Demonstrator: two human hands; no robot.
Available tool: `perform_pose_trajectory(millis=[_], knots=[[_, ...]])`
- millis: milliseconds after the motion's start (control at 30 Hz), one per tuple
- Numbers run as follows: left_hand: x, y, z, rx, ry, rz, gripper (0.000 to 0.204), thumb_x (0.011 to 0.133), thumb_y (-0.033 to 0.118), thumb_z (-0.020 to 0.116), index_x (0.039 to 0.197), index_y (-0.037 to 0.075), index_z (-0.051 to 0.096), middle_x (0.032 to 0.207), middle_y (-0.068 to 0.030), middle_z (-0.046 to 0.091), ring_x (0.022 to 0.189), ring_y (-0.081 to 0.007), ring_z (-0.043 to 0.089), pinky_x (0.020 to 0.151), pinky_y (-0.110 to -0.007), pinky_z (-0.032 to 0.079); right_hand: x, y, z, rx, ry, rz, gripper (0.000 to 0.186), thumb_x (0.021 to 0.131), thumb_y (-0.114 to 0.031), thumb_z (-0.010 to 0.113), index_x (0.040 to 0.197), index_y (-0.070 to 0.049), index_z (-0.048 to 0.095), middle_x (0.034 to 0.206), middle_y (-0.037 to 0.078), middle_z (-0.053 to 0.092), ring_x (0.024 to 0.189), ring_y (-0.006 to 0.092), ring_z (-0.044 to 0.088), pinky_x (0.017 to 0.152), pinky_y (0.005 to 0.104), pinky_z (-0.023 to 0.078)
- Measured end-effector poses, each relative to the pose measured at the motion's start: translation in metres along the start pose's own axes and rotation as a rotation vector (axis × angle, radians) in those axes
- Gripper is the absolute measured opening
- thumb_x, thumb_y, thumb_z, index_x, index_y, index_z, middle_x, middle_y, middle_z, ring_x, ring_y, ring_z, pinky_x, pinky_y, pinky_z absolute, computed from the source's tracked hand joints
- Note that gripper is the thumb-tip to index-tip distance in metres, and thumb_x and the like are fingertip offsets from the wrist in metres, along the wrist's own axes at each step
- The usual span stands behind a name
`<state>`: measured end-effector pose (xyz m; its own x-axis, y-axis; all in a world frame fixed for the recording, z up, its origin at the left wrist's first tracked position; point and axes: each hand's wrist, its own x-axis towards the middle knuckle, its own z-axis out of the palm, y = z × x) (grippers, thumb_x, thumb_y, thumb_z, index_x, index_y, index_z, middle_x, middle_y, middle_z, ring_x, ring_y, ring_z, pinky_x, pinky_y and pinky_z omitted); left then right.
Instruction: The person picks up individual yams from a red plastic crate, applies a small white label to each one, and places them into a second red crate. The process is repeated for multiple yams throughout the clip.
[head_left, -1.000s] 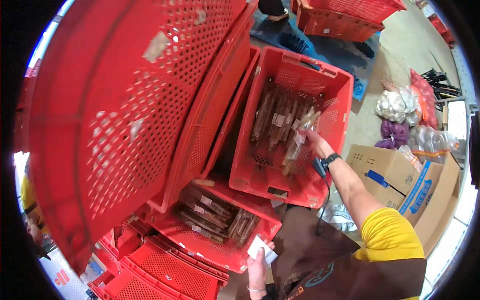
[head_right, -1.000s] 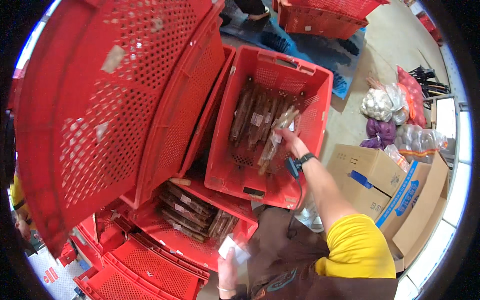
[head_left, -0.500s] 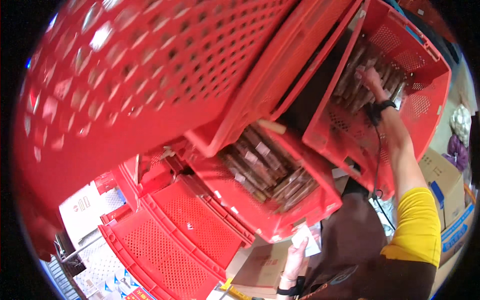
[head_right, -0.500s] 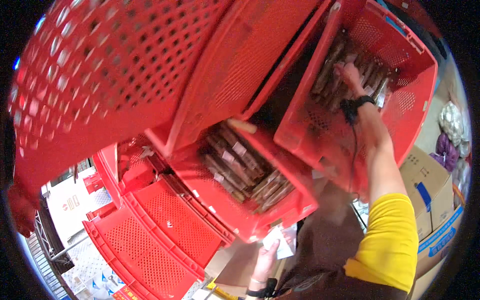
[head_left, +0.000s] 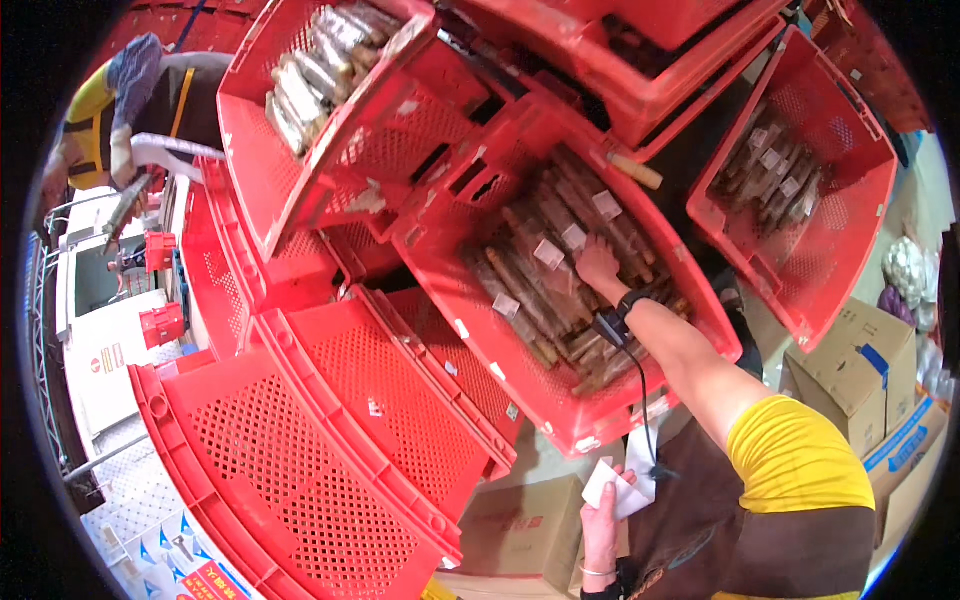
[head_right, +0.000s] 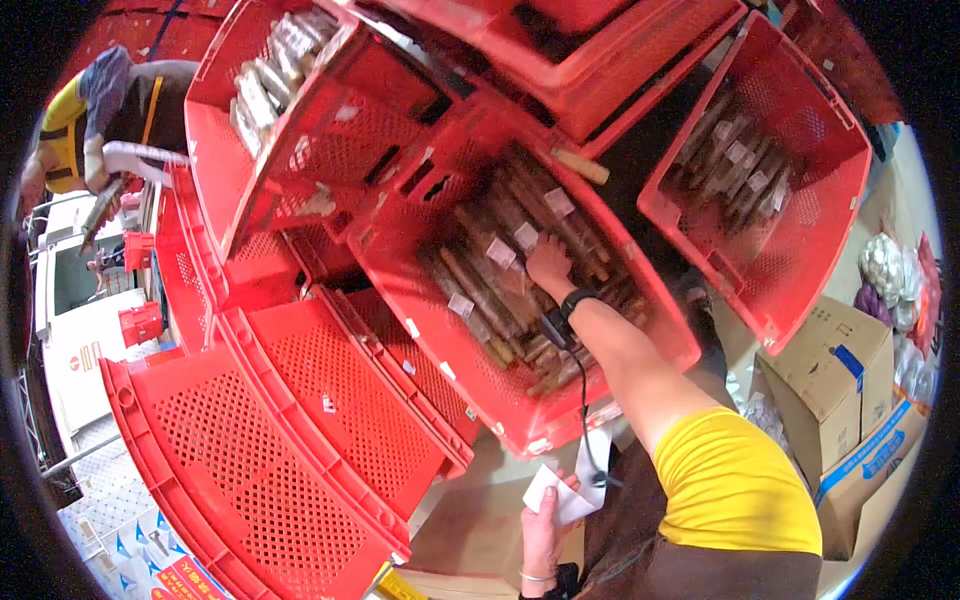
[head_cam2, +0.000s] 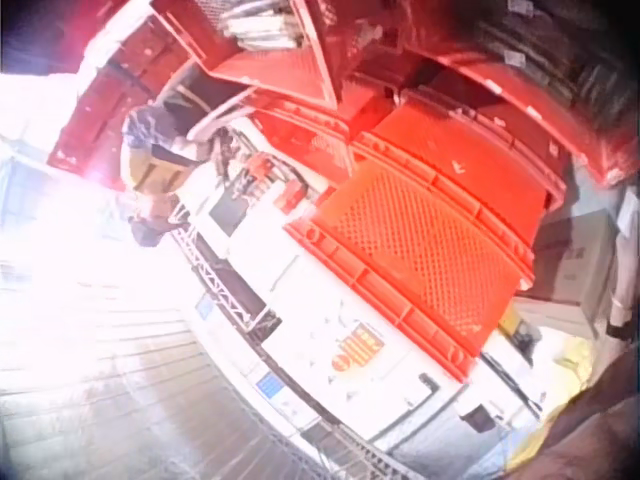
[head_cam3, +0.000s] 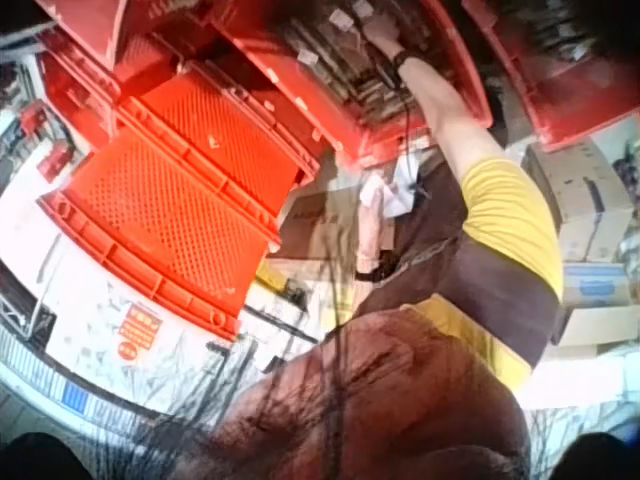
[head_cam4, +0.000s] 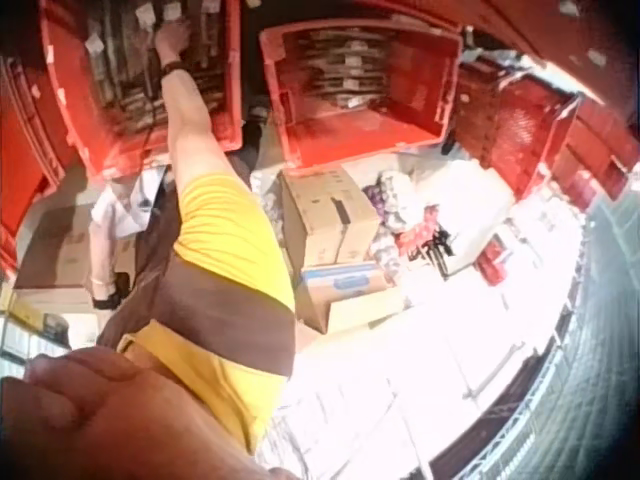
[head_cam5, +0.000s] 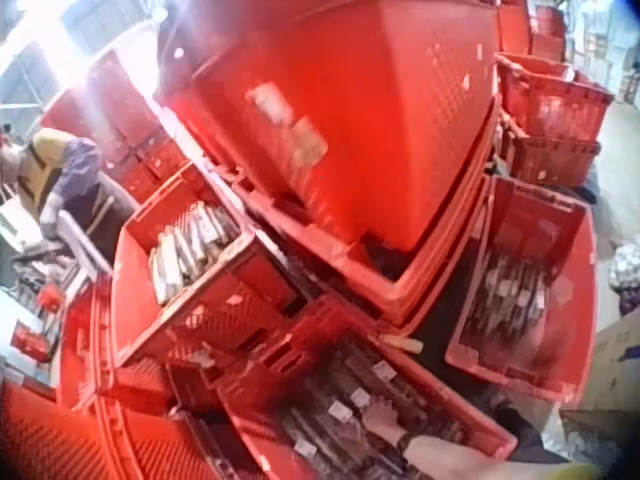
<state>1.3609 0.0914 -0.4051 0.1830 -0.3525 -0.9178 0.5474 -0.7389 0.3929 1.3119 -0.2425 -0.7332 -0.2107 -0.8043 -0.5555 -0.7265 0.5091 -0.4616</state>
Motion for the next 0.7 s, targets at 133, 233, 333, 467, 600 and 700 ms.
perform_pose_trajectory(millis=[133, 233, 333, 467, 600, 700], knots=[[-0.011, -0.027, -0.040, -0.094, 0.054, 0.036, 0.040, 0.101, 0.016, 0.052, 0.135, -0.006, 0.048, 0.122, -0.0148, 0.063, 0.109, -0.0240, 0.063, 0.099, -0.037, 0.048, -0.015, -0.027, 0.024, 0.057, -0.034, 0.224, 0.064, 0.086, -0.041, 0.062, 0.133, -0.002, 0.046, 0.136, 0.019, 0.047, 0.125, 0.0446, 0.044, 0.102, 0.0498, 0.042], [-0.011, -0.033, -0.049, -0.138, 0.024, 0.025, 0.037, 0.102, 0.015, 0.050, 0.133, -0.006, 0.051, 0.120, -0.0151, 0.065, 0.108, -0.0231, 0.064, 0.098, -0.036, 0.048, 0.005, -0.008, 0.028, -0.001, -0.088, 0.072, 0.064, 0.080, -0.042, 0.067, 0.126, 0.000, 0.054, 0.137, 0.021, 0.048, 0.126, 0.0466, 0.043, 0.104, 0.0488, 0.040], [-0.010, -0.026, -0.051, -0.133, 0.028, 0.046, 0.037, 0.102, 0.015, 0.049, 0.132, -0.005, 0.051, 0.118, -0.0158, 0.066, 0.108, -0.0225, 0.064, 0.098, -0.035, 0.047, 0.018, 0.003, 0.027, 0.082, -0.146, -0.028, 0.067, 0.072, -0.042, 0.074, 0.120, 0.002, 0.059, 0.121, 0.024, 0.060, 0.113, 0.0403, 0.057, 0.094, 0.0462, 0.047], [-0.011, -0.014, -0.034, -0.106, -0.006, 0.065, 0.037, 0.102, 0.016, 0.050, 0.133, -0.005, 0.051, 0.117, -0.0169, 0.066, 0.107, -0.0227, 0.065, 0.097, -0.036, 0.048, 0.051, 0.029, -0.007, 0.129, -0.210, -0.092, 0.061, 0.074, -0.042, 0.076, 0.112, 0.002, 0.061, 0.103, 0.018, 0.067, 0.092, 0.0290, 0.066, 0.075, 0.0430, 0.052], [-0.011, -0.011, -0.034, -0.110, -0.033, 0.062, 0.038, 0.102, 0.017, 0.050, 0.133, -0.005, 0.051, 0.117, -0.0178, 0.066, 0.107, -0.0235, 0.065, 0.095, -0.036, 0.050, 0.016, 0.041, -0.041, 0.366, -0.645, -0.013, 0.056, 0.077, -0.045, 0.077, 0.106, 0.000, 0.062, 0.096, 0.010, 0.067, 0.084, 0.0210, 0.063, 0.066, 0.0397, 0.050], [-0.017, 0.011, -0.016, -0.083, -0.116, 0.070, 0.041, 0.101, 0.020, 0.052, 0.133, -0.005, 0.050, 0.115, -0.0173, 0.067, 0.107, -0.0250, 0.065, 0.097, -0.040, 0.050, -0.043, 0.069, -0.086, 0.869, -0.897, 0.151, 0.036, 0.089, -0.022, 0.070, 0.118, -0.003, 0.062, 0.110, 0.005, 0.066, 0.100, 0.0169, 0.061, 0.086, 0.0363, 0.049]])
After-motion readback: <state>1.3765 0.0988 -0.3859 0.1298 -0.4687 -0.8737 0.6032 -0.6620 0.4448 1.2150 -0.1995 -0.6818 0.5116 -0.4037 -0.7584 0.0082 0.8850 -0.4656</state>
